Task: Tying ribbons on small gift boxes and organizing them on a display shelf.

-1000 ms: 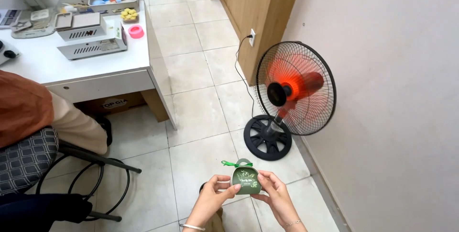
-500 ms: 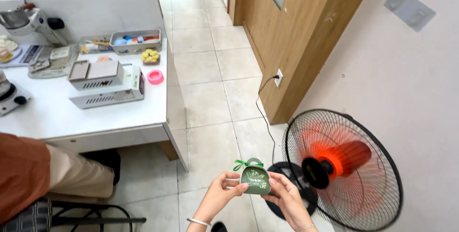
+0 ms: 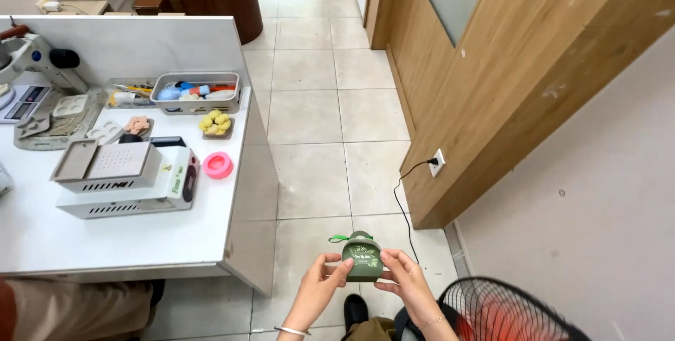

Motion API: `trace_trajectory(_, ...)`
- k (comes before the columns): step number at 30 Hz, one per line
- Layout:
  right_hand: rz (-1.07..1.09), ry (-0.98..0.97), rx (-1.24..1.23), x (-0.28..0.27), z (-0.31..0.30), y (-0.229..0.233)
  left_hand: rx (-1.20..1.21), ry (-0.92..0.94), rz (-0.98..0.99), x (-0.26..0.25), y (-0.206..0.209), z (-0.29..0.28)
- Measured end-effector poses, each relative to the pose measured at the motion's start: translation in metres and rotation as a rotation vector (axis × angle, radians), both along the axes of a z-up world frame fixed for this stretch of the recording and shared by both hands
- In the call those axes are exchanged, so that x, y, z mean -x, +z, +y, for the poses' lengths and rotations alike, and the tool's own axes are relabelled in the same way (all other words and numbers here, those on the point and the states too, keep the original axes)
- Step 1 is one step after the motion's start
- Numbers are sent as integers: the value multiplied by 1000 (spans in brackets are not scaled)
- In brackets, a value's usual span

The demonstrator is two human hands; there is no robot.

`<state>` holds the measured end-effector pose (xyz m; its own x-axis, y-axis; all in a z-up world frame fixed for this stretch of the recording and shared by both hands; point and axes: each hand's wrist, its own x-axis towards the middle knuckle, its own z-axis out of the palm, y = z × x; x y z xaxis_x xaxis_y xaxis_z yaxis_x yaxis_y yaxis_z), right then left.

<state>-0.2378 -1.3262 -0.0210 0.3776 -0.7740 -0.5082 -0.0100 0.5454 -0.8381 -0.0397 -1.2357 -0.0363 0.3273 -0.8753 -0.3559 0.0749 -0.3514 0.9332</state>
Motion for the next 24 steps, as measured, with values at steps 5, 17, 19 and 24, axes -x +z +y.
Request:
trace_trajectory(5, -36, 73, 59, -30, -107, 17, -52, 96, -53, -8, 27, -91)
trace_trajectory(17, -113, 92, -40, -65, -286, 4, -38, 128, 6, -51, 18, -267)
trace_trajectory(19, -121, 71, -49, -76, -317, -8, -13, 117, 46, -65, 12, -301)
trace_trajectory(24, -164, 11, -44, -122, -414, -15, -14, 51, 45, -119, 25, -398)
